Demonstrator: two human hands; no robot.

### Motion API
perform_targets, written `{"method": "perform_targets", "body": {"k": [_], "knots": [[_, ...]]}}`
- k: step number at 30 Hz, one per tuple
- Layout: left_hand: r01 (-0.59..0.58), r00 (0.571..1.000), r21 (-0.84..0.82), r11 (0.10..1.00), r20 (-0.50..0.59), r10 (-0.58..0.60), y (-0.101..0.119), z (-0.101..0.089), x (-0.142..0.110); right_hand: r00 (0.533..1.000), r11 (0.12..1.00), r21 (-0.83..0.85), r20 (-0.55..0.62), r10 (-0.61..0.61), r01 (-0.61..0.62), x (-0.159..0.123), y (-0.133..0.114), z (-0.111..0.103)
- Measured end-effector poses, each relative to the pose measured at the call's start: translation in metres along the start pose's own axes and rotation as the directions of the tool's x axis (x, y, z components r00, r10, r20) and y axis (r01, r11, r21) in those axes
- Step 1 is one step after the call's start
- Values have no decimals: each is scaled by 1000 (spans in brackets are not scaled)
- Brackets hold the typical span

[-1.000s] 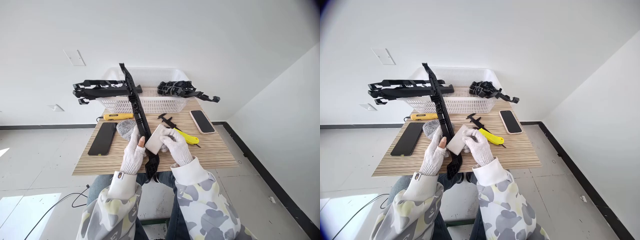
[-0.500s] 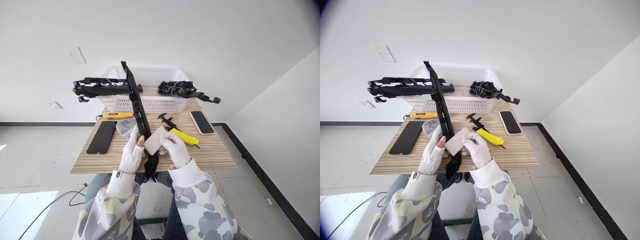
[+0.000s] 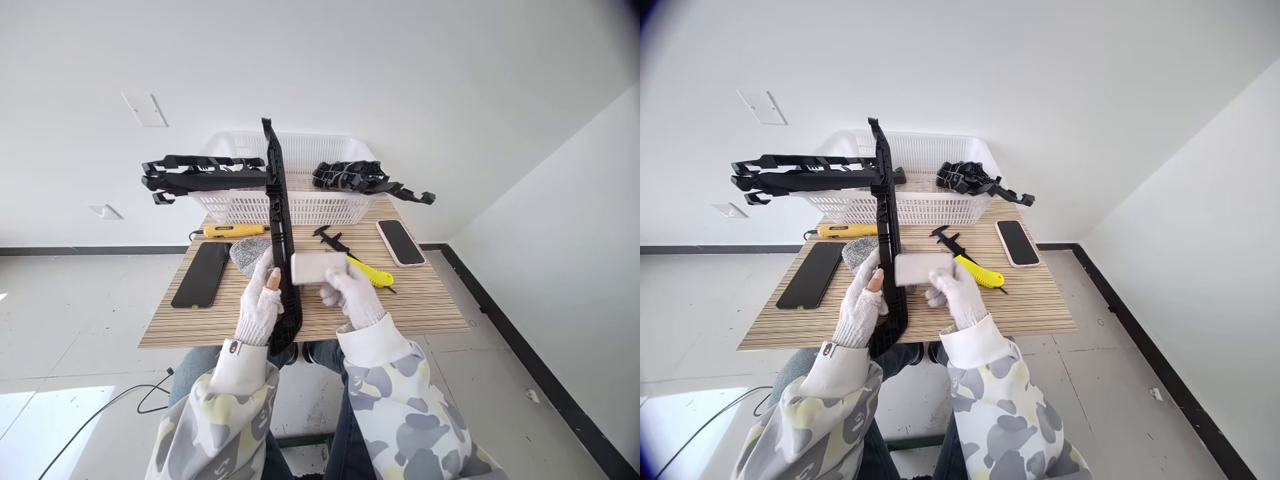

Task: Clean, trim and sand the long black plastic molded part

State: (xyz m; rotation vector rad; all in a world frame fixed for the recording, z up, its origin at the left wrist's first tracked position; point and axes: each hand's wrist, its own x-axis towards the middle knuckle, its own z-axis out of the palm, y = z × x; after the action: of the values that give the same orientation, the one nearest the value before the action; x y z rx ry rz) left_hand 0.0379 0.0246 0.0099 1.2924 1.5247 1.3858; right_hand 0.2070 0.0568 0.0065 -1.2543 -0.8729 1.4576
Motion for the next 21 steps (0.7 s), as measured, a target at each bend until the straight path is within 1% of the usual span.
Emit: {"method": "perform_targets", "body": {"k": [1,2,4,5,6,8,9,10,11,12,13,14,16,17,18,20,21], "knots": [[32,999,-5,999,16,-32,2,0,0,1000,1000,-14,11,-2,2,-1,-1,1],[56,998,-11,998,28,-56,3,0,0,999,1000,-14,-31,-10,10,-2,-3,3],[71,996,-26,997,47,-70,4,-1,0,978,1000,22,-207,-11,16,-3,-5,5],[70,996,-28,997,53,-69,4,-1,0,963,999,36,-269,4,6,-3,-6,6],[71,996,-28,997,54,-69,4,-1,0,962,999,33,-273,19,-10,-2,-8,7],[75,996,-30,997,49,-74,4,-1,0,987,999,-24,-157,27,-32,0,-12,9],[77,996,-34,996,46,-75,4,0,0,993,999,-47,-121,4,-10,2,-15,11],[76,996,-41,996,46,-74,3,0,0,989,998,-45,-142,-41,35,4,-17,13],[73,996,-47,996,50,-71,3,0,0,976,997,-29,-201,-80,76,7,-20,14],[70,996,-47,996,57,-67,2,0,-1,960,996,-15,-266,-93,92,9,-22,16],[70,996,-40,997,62,-68,2,0,-1,952,997,-15,-294,-82,81,11,-23,18],[74,996,-24,997,58,-72,2,-1,-1,961,998,-33,-271,-57,50,12,-24,19],[86,996,20,996,31,-87,1,-1,-1,983,993,-113,-181,-3,-17,13,-24,21],[92,996,44,995,5,-92,1,-1,0,983,990,-139,-181,-6,-20,13,-24,21],[94,995,66,993,-22,-93,0,-2,0,974,991,-130,-223,-33,3,12,-23,21],[93,994,94,991,-61,-87,0,-1,0,938,997,-41,-337,-77,67,9,-22,21],[94,994,91,991,-73,-87,0,-1,0,932,997,5,-355,-73,80,8,-21,21]]}}
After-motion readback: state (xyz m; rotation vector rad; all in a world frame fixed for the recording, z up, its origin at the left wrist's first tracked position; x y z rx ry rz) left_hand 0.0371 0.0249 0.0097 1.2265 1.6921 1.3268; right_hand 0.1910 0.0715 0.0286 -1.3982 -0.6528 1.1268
